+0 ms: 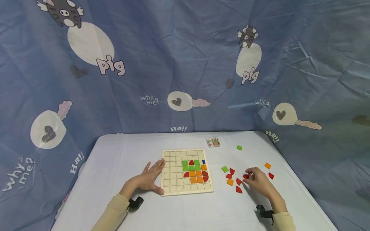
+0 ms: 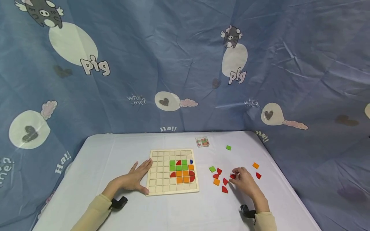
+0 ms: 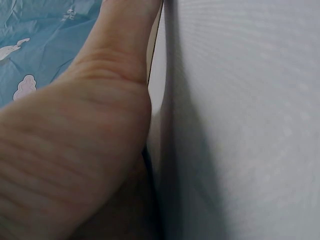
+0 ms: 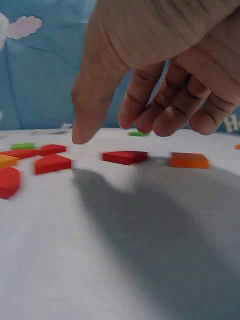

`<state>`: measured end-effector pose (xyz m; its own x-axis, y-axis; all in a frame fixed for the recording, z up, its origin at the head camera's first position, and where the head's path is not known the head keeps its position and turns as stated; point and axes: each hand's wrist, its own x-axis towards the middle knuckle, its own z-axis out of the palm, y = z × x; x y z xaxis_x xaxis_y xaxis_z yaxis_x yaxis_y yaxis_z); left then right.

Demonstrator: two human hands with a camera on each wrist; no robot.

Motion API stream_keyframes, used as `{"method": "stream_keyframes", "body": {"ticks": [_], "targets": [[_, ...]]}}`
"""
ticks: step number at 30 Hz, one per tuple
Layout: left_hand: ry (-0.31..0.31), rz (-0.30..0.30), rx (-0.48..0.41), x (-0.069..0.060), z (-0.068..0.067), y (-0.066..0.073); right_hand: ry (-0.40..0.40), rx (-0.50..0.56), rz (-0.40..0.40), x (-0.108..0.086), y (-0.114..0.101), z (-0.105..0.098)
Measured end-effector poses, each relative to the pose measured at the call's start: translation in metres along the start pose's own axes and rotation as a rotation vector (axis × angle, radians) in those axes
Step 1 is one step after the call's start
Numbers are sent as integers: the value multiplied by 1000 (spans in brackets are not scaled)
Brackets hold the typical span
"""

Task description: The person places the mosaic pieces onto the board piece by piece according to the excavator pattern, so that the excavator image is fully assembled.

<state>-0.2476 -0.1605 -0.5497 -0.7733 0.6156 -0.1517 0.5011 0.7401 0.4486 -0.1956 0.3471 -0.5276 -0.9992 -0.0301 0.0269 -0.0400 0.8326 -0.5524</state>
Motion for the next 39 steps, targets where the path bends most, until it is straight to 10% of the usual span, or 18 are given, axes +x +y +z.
{"method": "stream_keyframes", "body": {"ticks": [29, 39], "targets": [[-1, -8, -12, 0, -1, 0, -36, -39, -88, 10, 18, 1], [1, -8, -15, 0, 0, 1, -15, -14, 129, 11, 6, 4]]}}
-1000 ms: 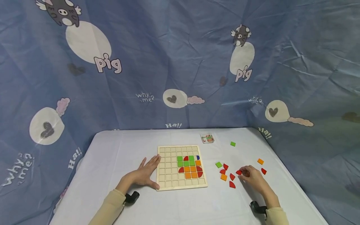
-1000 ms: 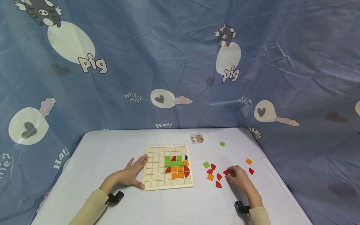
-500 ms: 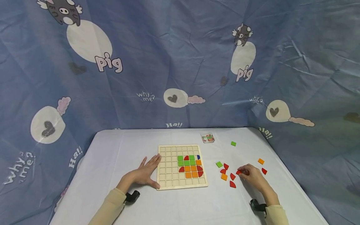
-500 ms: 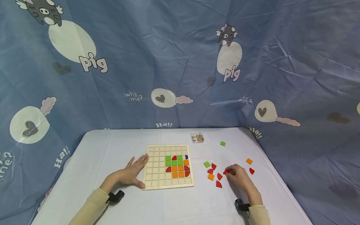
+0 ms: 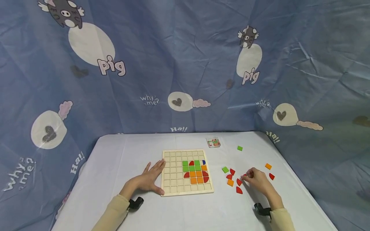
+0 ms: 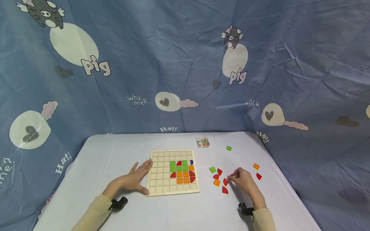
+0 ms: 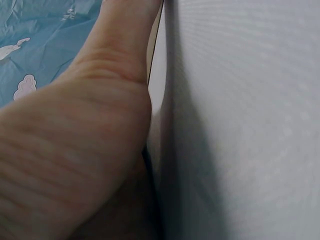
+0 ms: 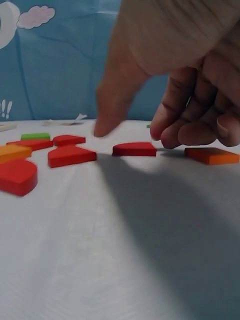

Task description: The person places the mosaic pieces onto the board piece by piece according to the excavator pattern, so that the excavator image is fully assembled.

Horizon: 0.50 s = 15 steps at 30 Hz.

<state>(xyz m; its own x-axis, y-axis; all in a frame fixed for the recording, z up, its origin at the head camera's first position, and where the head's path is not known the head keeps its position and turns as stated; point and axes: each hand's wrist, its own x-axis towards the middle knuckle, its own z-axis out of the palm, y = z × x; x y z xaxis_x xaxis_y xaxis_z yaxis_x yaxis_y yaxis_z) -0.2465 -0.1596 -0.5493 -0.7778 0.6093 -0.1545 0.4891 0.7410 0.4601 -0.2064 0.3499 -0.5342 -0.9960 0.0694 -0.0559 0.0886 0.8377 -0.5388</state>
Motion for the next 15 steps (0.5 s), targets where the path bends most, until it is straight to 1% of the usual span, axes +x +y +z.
{"method": "stream_keyframes", "body": {"ticks": [4, 15], "targets": [[-2, 0, -2, 0, 0, -1, -16, -1, 22, 3, -3, 3], [-8, 4, 8, 1, 1, -2, 8, -12, 33, 7, -7, 10]]}}
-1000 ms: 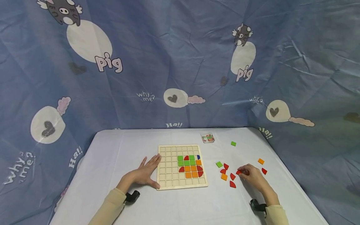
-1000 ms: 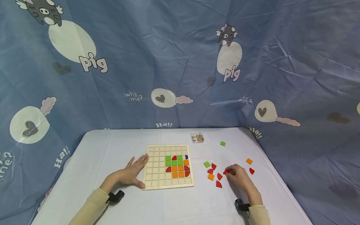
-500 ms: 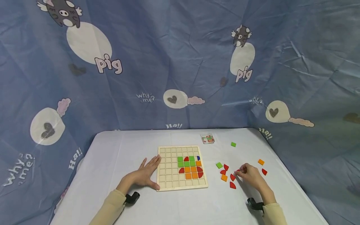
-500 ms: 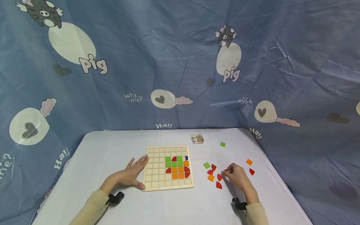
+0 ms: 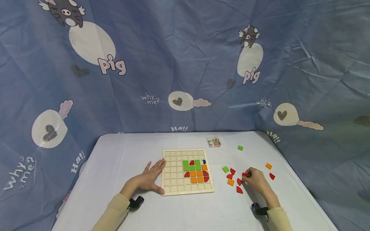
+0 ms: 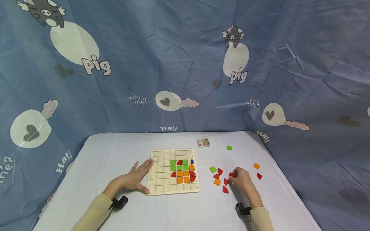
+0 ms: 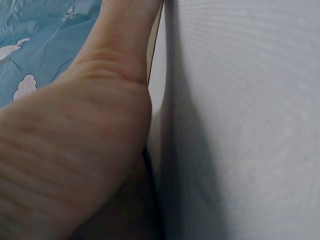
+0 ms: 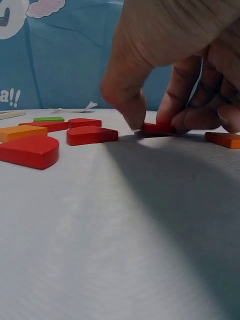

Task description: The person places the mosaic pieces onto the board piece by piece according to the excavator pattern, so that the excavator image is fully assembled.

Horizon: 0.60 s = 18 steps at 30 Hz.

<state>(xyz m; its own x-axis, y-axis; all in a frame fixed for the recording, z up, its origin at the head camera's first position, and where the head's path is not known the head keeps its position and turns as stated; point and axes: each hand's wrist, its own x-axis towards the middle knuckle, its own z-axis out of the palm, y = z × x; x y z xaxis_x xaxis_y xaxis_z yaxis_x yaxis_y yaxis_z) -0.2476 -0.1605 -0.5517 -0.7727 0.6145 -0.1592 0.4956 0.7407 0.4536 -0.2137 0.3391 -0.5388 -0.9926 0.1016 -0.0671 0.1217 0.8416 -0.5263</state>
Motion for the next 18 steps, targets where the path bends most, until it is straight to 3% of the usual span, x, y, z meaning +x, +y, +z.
{"method": "stream_keyframes", "body": {"ticks": [5, 10, 18], "targets": [[8, 10, -1, -1, -2, 1, 39, 21, -49, -2, -18, 3], [13, 9, 8, -2, -3, 2, 44, 49, -147, -8, -51, 12], [2, -4, -1, -2, -3, 3, 2, 108, -433, -15, -115, 44]]}}
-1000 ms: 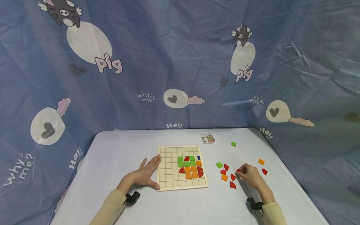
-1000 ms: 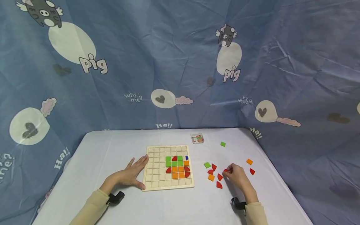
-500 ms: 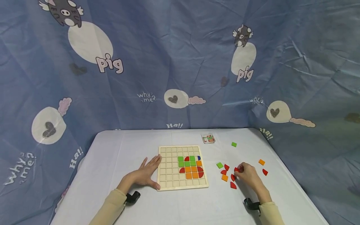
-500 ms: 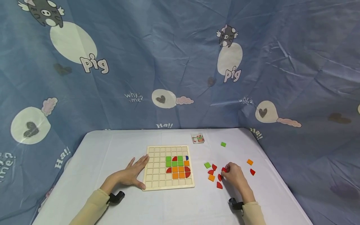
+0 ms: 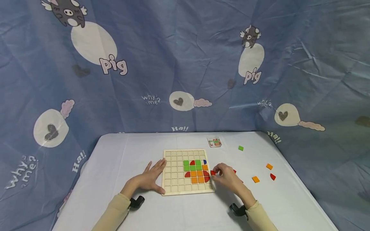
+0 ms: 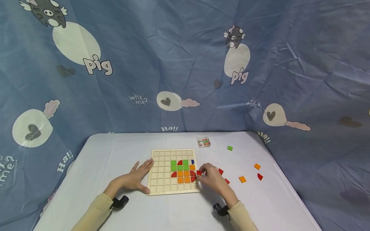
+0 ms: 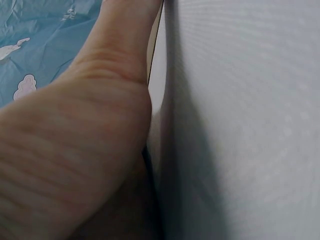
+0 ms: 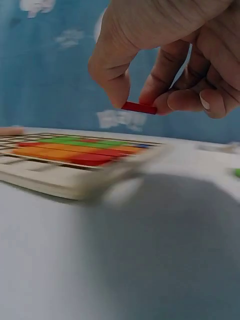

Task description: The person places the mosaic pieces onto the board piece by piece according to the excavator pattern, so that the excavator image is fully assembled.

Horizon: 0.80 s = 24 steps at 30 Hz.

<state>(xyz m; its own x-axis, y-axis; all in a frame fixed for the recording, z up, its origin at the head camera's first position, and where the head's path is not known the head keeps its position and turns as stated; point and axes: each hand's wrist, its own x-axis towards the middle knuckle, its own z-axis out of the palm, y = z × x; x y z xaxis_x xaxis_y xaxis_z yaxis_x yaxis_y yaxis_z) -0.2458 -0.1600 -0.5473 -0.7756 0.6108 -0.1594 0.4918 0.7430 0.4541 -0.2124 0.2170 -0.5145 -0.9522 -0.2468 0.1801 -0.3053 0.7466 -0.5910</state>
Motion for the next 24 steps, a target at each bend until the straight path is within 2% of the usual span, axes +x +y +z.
{"method": "stream_keyframes", "body": {"ticks": [6, 11, 15, 24], "targets": [[-2, -1, 9, 0, 0, 0, -117, -19, -152, 12, -31, 34], [-1, -3, 5, 0, 1, -1, -188, -36, -196, 16, -47, 55], [-6, 0, 16, 1, 2, -2, -226, -53, -236, 18, -51, 67], [-3, 3, 16, 1, 3, -4, -256, -69, -191, 23, -51, 70]]}}
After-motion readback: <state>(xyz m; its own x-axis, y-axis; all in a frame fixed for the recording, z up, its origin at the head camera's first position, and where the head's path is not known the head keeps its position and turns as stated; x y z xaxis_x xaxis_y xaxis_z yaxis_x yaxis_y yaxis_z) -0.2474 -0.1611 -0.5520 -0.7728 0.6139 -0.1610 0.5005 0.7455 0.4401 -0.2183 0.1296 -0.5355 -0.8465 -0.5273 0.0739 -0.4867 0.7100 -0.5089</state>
